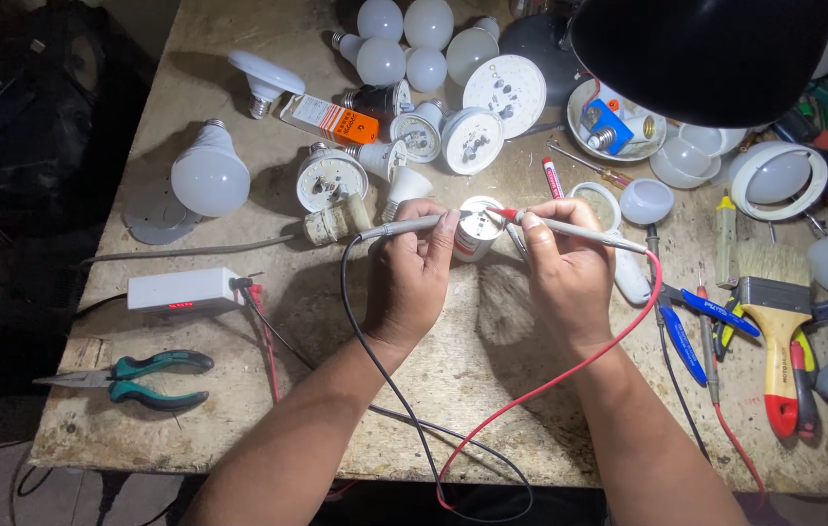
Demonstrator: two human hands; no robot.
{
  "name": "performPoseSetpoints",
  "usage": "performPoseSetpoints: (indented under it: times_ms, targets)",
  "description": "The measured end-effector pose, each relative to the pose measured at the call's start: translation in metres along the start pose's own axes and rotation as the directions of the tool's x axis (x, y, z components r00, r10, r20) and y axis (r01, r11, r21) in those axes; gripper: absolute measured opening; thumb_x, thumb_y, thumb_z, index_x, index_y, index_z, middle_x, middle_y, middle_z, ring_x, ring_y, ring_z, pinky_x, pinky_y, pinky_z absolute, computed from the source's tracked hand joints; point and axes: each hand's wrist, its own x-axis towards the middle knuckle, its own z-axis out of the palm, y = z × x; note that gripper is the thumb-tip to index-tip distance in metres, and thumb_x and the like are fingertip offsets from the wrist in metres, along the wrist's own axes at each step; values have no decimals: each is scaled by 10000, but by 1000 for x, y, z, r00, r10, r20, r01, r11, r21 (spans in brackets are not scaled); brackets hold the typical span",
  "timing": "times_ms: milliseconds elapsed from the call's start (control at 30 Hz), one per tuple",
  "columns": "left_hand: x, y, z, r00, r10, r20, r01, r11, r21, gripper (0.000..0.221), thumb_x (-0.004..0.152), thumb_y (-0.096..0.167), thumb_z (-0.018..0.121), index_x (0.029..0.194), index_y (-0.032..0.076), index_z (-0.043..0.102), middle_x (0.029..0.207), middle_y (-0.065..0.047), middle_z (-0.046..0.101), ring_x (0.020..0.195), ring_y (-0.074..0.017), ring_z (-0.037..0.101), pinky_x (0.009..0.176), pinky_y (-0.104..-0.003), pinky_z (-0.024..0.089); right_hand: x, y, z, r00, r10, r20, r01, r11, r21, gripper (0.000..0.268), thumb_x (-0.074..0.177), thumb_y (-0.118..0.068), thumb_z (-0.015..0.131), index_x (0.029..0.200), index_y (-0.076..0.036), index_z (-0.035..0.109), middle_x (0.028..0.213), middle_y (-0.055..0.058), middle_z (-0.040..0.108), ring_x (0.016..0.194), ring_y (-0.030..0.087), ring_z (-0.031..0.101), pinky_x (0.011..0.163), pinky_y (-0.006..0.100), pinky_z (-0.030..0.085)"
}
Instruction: Testing and repairing LED bulbs using multimeter probes and hand tools at a workbench
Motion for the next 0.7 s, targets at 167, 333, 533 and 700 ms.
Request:
performPoseSetpoints:
  times_ms: [167, 333, 533, 700]
  targets:
    - [0, 1, -2, 1000, 2, -8, -2, 1000, -7, 158, 1038, 272, 597, 972, 129, 608, 593, -140, 648, 569, -316, 702, 565, -386, 556, 0, -3, 0, 1000, 6, 7, -6, 1000, 3, 71, 979, -86, 693, 1010, -22, 695, 873, 121, 715, 754, 117, 590, 674, 285, 498]
    - [0, 5, -5, 1000, 6, -21, -6, 1000, 3, 165, 1031, 276, 612, 961, 127, 615, 652, -150, 694, 576, -316, 704, 564, -386, 550, -1, -2, 0, 1000, 9, 13, -9, 1000, 0, 75, 972, -88, 704, 1010, -24, 693, 871, 117, 713, 772, 113, 600, 680, 278, 502]
    - [-1, 7, -6, 999, 29, -20, -28, 999, 24, 166, 1029, 276, 613, 947, 131, 616, 646, -138, 700, 604, -331, 717, 563, -379, 555, -1, 1, -1, 1000, 5, 21, -5, 1000, -20, 82, 967, -96, 710, 1007, -24, 700, 856, 120, 703, 773, 123, 604, 679, 297, 512]
    - [0, 2, -4, 999, 19, -31, -19, 1000, 14, 175, 1029, 285, 612, 941, 134, 612, 663, -137, 707, 591, -318, 705, 573, -377, 546, -1, -3, 0, 999, 22, 24, -23, 1000, 20, 72, 958, -75, 706, 1002, -18, 700, 842, 107, 696, 775, 114, 597, 689, 286, 513]
